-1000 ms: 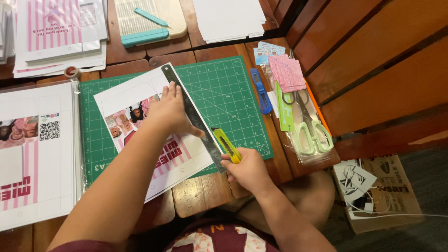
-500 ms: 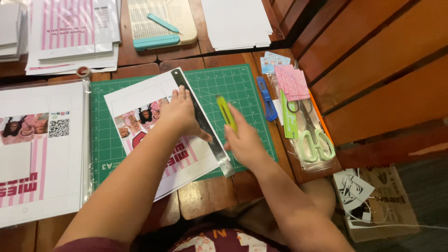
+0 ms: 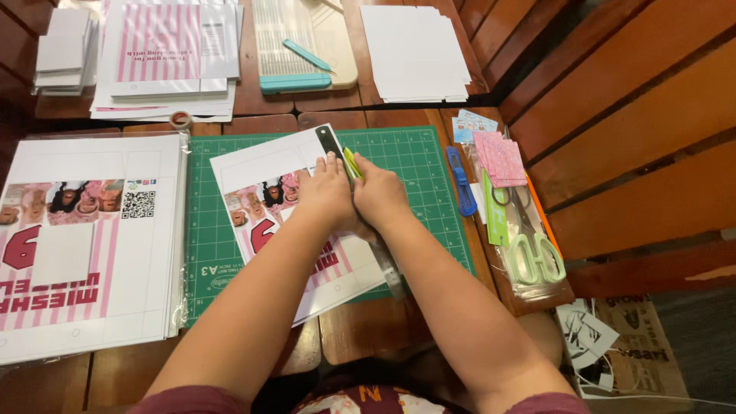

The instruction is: The person uses a metal ruler and a yellow utility knife to cut printed paper sheets on a green cutting mat. They repeatedly align the ruler, score the paper, and trim edges to separate sections of the sheet.

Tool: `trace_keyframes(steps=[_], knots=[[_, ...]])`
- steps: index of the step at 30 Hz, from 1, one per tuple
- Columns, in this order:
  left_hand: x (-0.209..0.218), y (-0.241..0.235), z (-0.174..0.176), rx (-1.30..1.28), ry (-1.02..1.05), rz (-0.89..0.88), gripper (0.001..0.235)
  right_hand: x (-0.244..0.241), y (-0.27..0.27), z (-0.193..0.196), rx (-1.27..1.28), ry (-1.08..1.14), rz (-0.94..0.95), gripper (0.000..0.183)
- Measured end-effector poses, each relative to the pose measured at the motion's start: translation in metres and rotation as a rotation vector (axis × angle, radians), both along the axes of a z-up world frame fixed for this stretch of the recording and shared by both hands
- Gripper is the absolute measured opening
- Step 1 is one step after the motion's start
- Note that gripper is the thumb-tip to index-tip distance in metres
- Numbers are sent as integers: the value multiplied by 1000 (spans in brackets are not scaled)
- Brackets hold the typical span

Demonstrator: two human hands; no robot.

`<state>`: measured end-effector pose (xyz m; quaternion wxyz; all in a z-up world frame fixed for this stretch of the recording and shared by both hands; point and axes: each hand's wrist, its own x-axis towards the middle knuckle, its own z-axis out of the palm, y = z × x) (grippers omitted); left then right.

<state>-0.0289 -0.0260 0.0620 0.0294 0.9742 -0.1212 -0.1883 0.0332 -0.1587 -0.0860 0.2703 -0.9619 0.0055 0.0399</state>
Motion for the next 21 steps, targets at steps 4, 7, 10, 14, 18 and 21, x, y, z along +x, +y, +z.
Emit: trace_keyframes(steps=[4, 7, 10, 14, 18, 21], knots=[[-4, 4, 3, 10, -19, -20, 82, -1, 5, 4, -67, 25, -9, 55], [-5, 5, 2, 1, -17, -28, 79, -2, 6, 6, -98, 39, -13, 56], [-7, 6, 5, -1, -20, -32, 75, -10, 10, 22, -100, 44, 8, 55], [-7, 6, 8, -15, -3, -21, 69, -15, 13, 41, -132, 51, 61, 54], [-9, 6, 11, -4, -13, -27, 66, -13, 14, 48, -144, 31, 78, 51], [-11, 5, 15, 4, -2, -30, 67, -9, 12, 46, -212, 28, 103, 51]])
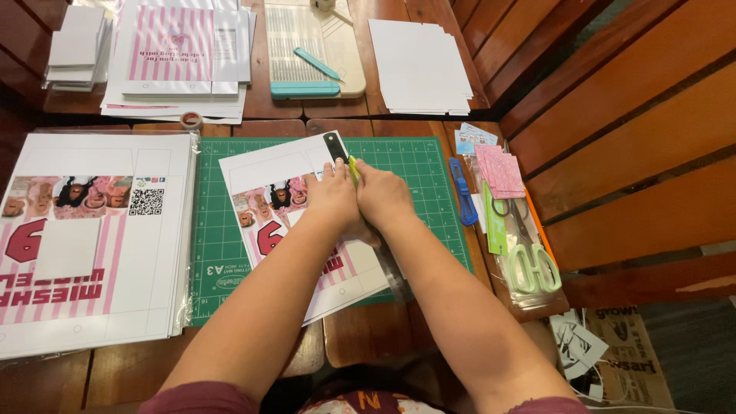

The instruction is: The person uses a metal ruler and a yellow utility knife to cut printed paper sheets on a green cutting mat. They repeatedly align the ruler, score the paper, and trim edges to separate sections of the sheet.

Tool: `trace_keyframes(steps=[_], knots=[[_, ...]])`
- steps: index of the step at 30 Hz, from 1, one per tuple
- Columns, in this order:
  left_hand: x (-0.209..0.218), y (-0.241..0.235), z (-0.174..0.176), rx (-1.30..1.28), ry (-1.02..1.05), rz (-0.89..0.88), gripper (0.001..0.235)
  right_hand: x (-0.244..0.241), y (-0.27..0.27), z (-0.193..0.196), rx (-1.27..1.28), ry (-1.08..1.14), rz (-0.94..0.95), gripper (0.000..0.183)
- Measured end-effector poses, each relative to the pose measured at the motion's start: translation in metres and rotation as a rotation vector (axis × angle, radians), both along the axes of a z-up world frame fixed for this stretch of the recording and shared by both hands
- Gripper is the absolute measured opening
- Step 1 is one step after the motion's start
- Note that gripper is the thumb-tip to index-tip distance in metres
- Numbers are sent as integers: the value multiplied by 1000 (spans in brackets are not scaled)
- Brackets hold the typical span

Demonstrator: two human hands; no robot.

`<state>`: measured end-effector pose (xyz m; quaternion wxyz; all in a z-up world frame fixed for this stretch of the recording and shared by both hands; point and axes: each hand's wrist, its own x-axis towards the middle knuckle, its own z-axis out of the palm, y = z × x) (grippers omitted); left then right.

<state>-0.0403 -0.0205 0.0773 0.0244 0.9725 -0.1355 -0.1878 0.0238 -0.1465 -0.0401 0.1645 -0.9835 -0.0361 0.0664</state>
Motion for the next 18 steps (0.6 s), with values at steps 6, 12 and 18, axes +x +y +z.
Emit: trace_keyframes(steps=[6, 12, 18], knots=[[-7, -2, 22, 26, 36, 3, 64, 0, -3, -2, 3, 6, -6, 50], [-3, -6, 17, 47, 57, 20, 66, -24, -8, 10, 4, 2, 10, 48], [10, -9, -3, 102, 77, 20, 76, -53, -15, 17, 8, 11, -22, 50]])
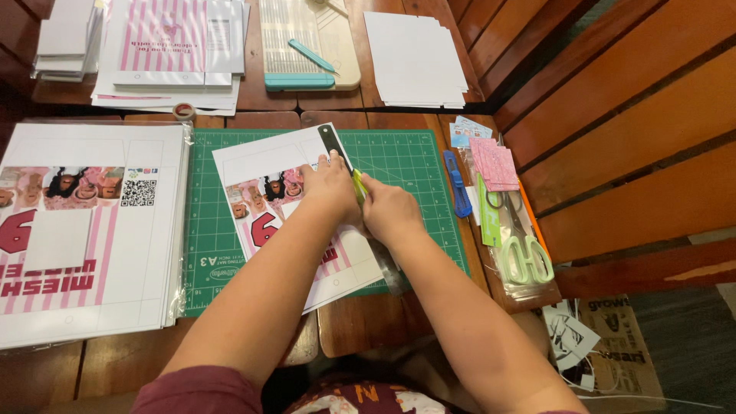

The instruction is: The person uses a metal ruler and a yellow utility knife to cut printed paper sheets on a green cutting mat. They repeatedly align the ruler, score the paper, and trim edges to separate sections of the sheet.

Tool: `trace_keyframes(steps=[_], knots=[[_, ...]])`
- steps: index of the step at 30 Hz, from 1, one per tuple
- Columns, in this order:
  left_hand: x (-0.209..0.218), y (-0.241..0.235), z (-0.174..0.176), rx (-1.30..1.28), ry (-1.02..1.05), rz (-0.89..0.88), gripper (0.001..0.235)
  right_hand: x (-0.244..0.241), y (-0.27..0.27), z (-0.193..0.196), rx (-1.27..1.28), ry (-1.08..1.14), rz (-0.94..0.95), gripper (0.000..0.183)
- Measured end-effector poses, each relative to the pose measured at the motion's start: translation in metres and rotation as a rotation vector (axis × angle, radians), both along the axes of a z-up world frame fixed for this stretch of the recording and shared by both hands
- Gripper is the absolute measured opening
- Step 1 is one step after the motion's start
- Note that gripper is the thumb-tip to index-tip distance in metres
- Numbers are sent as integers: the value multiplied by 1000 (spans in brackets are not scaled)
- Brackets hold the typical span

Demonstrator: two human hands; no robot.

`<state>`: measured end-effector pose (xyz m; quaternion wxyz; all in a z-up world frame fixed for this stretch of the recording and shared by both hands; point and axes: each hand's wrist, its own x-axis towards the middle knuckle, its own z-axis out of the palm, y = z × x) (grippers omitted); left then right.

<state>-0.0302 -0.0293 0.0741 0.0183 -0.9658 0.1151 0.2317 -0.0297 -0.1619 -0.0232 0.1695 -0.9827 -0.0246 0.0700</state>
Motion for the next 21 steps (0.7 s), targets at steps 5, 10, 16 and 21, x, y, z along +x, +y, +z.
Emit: trace_keyframes(steps=[5, 10, 16, 21], knots=[[8, 1, -15, 9, -22, -20, 92, -27, -7, 8, -36, 65, -23, 50], [13, 0, -24, -5, -18, -16, 115, -60, -19, 17, -9, 54, -35, 49], [18, 0, -20, -5, 23, -12, 139, -93, -26, 27, -10, 104, -73, 49], [21, -2, -25, 9, 20, -27, 151, -117, -37, 24, -37, 51, -83, 49]])
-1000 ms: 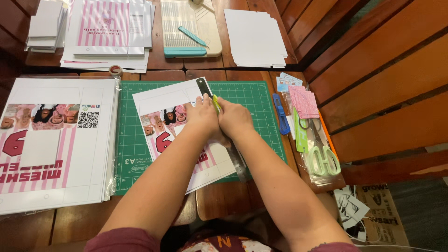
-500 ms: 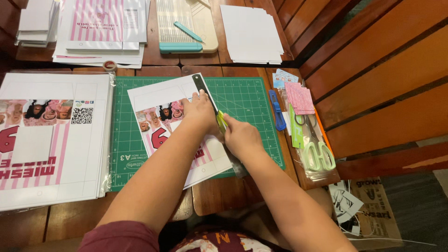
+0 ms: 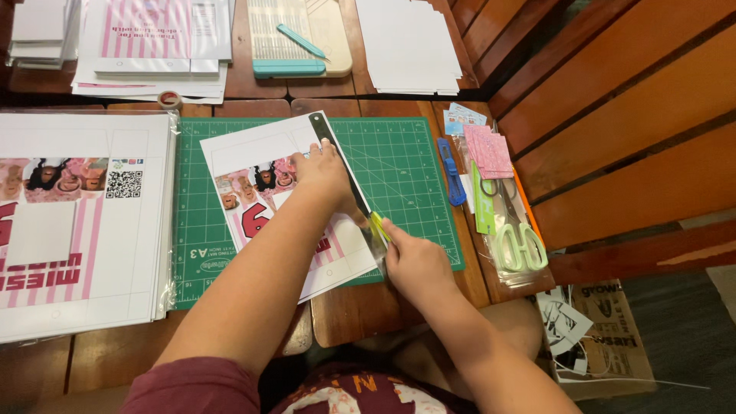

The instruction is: The person uses a metal ruler and a yellow utility knife to cut printed paper sheets on a green cutting mat. They repeatedly align the ruler, score the paper, and trim edges to separate sections of the sheet.

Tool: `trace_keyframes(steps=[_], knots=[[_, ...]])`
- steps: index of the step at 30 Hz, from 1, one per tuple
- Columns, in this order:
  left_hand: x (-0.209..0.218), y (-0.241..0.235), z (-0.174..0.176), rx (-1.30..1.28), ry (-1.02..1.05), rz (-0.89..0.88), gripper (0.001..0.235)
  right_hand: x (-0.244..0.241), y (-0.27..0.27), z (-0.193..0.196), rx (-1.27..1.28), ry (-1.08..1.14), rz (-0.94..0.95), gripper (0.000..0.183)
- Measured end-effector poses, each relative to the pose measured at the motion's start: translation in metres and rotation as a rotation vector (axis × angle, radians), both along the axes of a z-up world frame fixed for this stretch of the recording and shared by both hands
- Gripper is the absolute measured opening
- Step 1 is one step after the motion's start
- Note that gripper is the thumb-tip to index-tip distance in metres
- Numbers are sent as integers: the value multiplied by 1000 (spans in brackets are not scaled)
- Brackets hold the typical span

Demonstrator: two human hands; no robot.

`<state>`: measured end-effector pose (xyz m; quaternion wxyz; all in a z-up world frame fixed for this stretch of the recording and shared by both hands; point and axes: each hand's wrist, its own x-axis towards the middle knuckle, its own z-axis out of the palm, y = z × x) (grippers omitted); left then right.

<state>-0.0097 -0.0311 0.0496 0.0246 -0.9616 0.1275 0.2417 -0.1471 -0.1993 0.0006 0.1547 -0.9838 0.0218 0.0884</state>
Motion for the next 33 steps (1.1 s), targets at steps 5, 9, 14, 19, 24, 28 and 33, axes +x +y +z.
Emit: trace_keyframes(steps=[5, 9, 14, 19, 24, 28, 33], knots=[[2, -2, -10, 0, -7, 15, 147, -17, -8, -4, 47, -27, -6, 49], [0, -4, -10, -34, -30, 68, 125, -28, -10, -3, 33, -52, -20, 48], [-9, -4, 9, -43, -1, 64, 110, -39, -17, -7, 5, -22, -5, 50], [-8, -4, 5, -38, -7, 60, 114, -50, -20, -9, -15, -31, -9, 49], [0, -6, -4, -14, -17, 52, 116, -55, -21, -16, -40, -48, -9, 49], [14, -9, -10, 110, 122, 8, 161, -55, -18, -18, -50, -35, -33, 52], [16, -11, -14, 131, 110, 5, 162, -50, -19, 9, -77, 173, -98, 55]])
